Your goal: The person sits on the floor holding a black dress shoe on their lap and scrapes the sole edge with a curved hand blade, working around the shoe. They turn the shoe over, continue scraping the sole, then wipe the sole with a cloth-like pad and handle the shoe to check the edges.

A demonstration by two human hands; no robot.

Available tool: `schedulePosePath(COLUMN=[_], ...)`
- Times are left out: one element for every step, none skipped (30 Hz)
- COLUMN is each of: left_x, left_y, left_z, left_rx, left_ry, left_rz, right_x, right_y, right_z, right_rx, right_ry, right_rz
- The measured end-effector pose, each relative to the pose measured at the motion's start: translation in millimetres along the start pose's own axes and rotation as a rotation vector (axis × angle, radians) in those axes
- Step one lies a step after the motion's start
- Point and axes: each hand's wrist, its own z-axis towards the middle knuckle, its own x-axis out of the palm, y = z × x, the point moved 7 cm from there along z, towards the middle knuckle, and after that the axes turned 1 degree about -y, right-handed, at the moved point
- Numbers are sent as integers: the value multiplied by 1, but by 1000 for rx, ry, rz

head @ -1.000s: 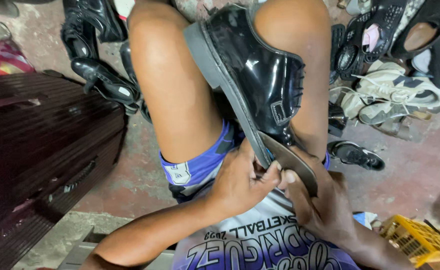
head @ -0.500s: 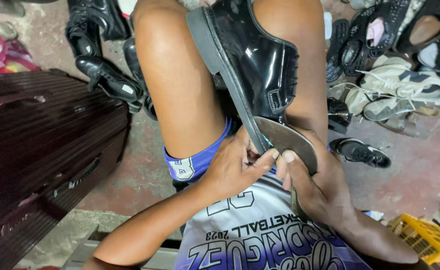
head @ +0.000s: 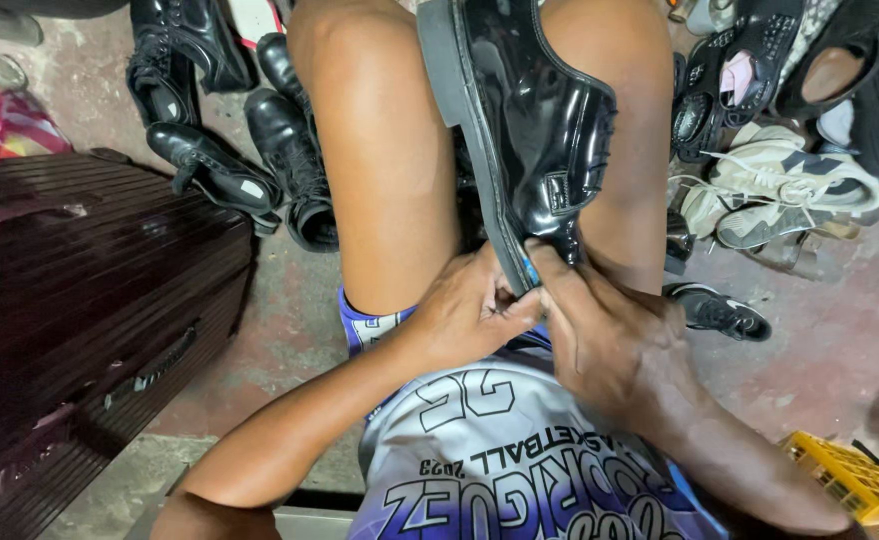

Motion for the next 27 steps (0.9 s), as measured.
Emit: schedulePosePath(left_x=[1, 3, 8, 14, 18, 23, 27, 30, 33, 35, 37, 38, 38, 38, 38, 37, 35, 33, 32, 30, 28, 25, 21, 18, 17, 15, 12], left_y=[-2, -3, -3, -2, -2, 0, 1, 1, 2, 2, 2, 1, 0, -1, -2, -3, -5, -6, -8, -9, -12, -15, -18, -17, -17, -15, -16], left_z=[-4, -9, -14, -18, -21, -23, -25, -26, -27, -27, -26, -26, -26, -26, -27, -27, -26, -24, -23, -22, -22, -21, -17, -13, -10, -8, -6], left_rx=[55, 109, 117, 123, 134, 112, 88, 62, 20, -17, -56, -67, -84, -107, -119, -122, -119, -105, -97, -94, -80, -56, -24, -32, -51, -80, -68], left_ry=[-34, -62, -78, -91, -105, -96, -97, -104, -111, -112, -107, -112, -117, -121, -123, -125, -126, -116, -108, -102, -96, -89, -77, -59, -44, -30, -34], left_rz=[6, 10, -4, -19, -32, -38, -45, -52, -70, -87, -105, -93, -83, -77, -67, -51, -33, -30, -32, -38, -22, -3, 17, 11, 0, -16, 1], right_x=[0, 0, 0, 1, 2, 3, 2, 1, 1, -3, -6, -8, -8, -8, -7, -4, -2, 1, 1, 2, 3, 4, 4, 4, 5, 7, 10], right_y=[4, 7, 11, 12, 13, 14, 13, 13, 12, 10, 9, 8, 5, 1, -2, -7, -12, -17, -19, -21, -22, -22, -22, -22, -24, -24, -25], right_z=[-3, -7, -12, -18, -22, -26, -29, -31, -33, -33, -33, -34, -34, -34, -34, -35, -35, -36, -37, -37, -37, -34, -31, -27, -26, -25, -23], right_rx=[-65, -124, -180, -199, -220, -248, -250, -259, -266, -270, -269, -268, -222, -172, -123, -29, 63, 157, 214, 271, 326, 347, 368, 391, 446, 503, 554], right_ry=[-1, 1, 6, 27, 45, 58, 61, 66, 69, 42, 16, -8, -19, -24, -28, -6, 10, 27, 23, 26, 26, 26, 16, 11, 28, 54, 73], right_rz=[-46, -91, -134, -158, -184, -213, -222, -230, -238, -188, -138, -83, -24, 36, 98, 167, 234, 301, 376, 451, 523, 544, 562, 578, 563, 550, 535])
